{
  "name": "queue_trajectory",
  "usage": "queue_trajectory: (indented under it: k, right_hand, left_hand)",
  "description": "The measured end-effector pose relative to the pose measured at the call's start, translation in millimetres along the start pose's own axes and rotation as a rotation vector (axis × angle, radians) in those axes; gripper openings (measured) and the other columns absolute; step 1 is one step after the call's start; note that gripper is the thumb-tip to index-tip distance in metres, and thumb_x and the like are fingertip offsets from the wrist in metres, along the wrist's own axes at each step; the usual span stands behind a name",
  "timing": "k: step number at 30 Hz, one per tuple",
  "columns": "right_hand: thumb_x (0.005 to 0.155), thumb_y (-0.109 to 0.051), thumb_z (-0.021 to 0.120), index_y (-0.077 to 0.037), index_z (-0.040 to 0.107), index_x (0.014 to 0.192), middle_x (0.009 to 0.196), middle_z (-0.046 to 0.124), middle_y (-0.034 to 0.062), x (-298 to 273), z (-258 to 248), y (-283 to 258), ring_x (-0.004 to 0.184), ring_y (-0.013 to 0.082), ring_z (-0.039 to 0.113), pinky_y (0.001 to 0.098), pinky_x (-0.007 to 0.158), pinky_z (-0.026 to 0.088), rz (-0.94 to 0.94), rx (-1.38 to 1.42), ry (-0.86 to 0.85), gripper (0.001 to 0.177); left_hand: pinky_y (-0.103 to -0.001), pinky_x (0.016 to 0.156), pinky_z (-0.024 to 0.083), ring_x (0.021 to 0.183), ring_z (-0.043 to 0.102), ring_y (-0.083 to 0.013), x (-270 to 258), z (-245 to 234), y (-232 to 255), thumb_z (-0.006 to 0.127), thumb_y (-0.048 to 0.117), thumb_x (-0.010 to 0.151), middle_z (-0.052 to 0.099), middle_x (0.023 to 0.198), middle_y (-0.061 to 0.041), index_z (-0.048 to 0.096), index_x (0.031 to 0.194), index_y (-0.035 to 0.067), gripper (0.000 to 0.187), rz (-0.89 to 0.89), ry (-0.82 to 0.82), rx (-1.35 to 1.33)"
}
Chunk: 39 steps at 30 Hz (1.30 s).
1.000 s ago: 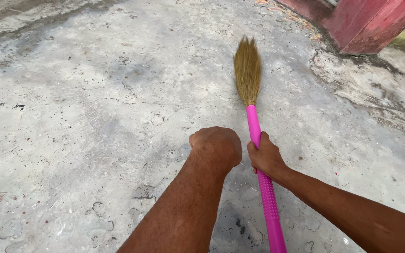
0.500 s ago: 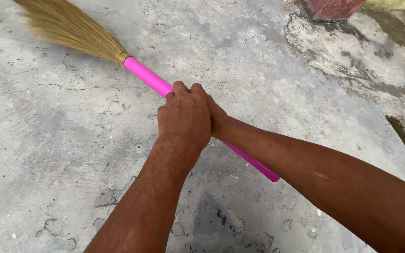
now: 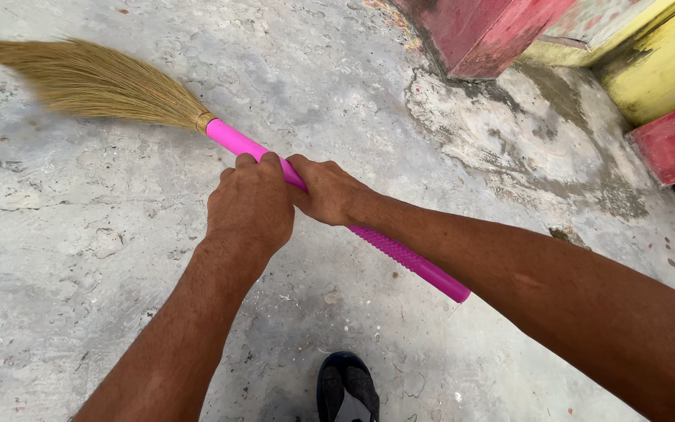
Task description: The person assembles a broom by fitting the bristle head into the handle by hand and sweeps the floor with it.
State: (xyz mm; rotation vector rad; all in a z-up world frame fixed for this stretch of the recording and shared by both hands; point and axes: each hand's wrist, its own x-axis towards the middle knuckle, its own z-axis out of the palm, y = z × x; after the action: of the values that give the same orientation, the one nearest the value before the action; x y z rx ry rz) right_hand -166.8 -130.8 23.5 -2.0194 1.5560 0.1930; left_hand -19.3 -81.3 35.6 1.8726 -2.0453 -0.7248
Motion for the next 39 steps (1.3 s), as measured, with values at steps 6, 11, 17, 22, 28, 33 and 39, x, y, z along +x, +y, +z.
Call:
queue_trajectory:
  k: [6,11,17,22,28,33,39]
  right_hand:
    - [0.103,-0.03,0.048,-0.003,0.041,0.124,0.083,0.065,0.011,59,-19,57,0.058,0.0199,0.069,0.0368,0.047,0.061,0.11,0.325,0.22,0.035]
    - [0.104,-0.025,0.051,0.003,0.041,0.125,0.082,0.064,0.013,167,-37,103,0.059,0.0204,0.064,0.0366,0.043,0.056,0.3,0.756,0.434,0.036]
    - [0.091,-0.016,0.065,0.004,0.038,0.127,0.089,0.068,0.0177,215,-60,78,0.056,0.0239,0.069,0.0407,0.045,0.058,0.158,0.61,0.247,0.049]
    - [0.098,-0.029,0.05,-0.015,0.047,0.143,0.086,0.076,0.0097,215,-73,86,0.068,0.021,0.072,0.0389,0.055,0.053,-0.232,0.222,0.187,0.047]
    - [0.105,-0.035,0.044,-0.007,0.044,0.125,0.076,0.069,0.0156,232,-64,99,0.056,0.0247,0.069,0.0395,0.046,0.056,0.255,0.615,0.441,0.034]
    - [0.107,-0.033,0.046,-0.003,0.041,0.123,0.075,0.066,0.0139,266,-55,82,0.054,0.0224,0.067,0.039,0.043,0.058,0.301,0.802,0.454,0.035]
    - [0.104,-0.027,0.054,-0.008,0.047,0.137,0.09,0.074,0.0118,243,-44,39,0.081,0.0257,0.071,0.0469,0.071,0.057,-0.158,0.23,0.202,0.039]
  left_hand:
    - [-0.042,0.089,0.061,0.111,0.065,-0.0301,61,-27,16,0.063,0.001,0.092,0.061,0.117,-0.017,0.059,0.122,0.001,0.03,0.02,-0.092,0.149]
    - [-0.04,0.09,0.063,0.111,0.066,-0.0276,130,-42,34,0.057,-0.006,0.092,0.063,0.117,-0.015,0.058,0.128,0.003,0.037,-0.014,-0.27,0.243]
    - [-0.04,0.093,0.061,0.116,0.066,-0.0294,200,-42,38,0.06,0.003,0.093,0.061,0.124,-0.017,0.048,0.137,0.003,0.046,0.075,-0.324,0.286]
    - [-0.044,0.094,0.058,0.117,0.062,-0.0331,211,-36,24,0.056,-0.002,0.091,0.059,0.126,-0.019,0.044,0.14,0.002,0.051,0.016,-0.206,0.232]
    - [-0.042,0.095,0.059,0.117,0.062,-0.0347,194,-25,2,0.053,-0.007,0.086,0.058,0.128,-0.022,0.04,0.15,0.0,0.066,-0.083,-0.083,0.082]
    - [-0.041,0.1,0.056,0.12,0.062,-0.0346,219,-7,-35,0.048,-0.01,0.089,0.056,0.133,-0.022,0.036,0.152,0.001,0.065,-0.062,-0.174,0.097]
    - [-0.043,0.104,0.052,0.121,0.063,-0.0308,246,-3,-54,0.046,0.002,0.094,0.054,0.144,-0.014,0.043,0.153,0.013,0.06,-0.002,0.017,-0.225]
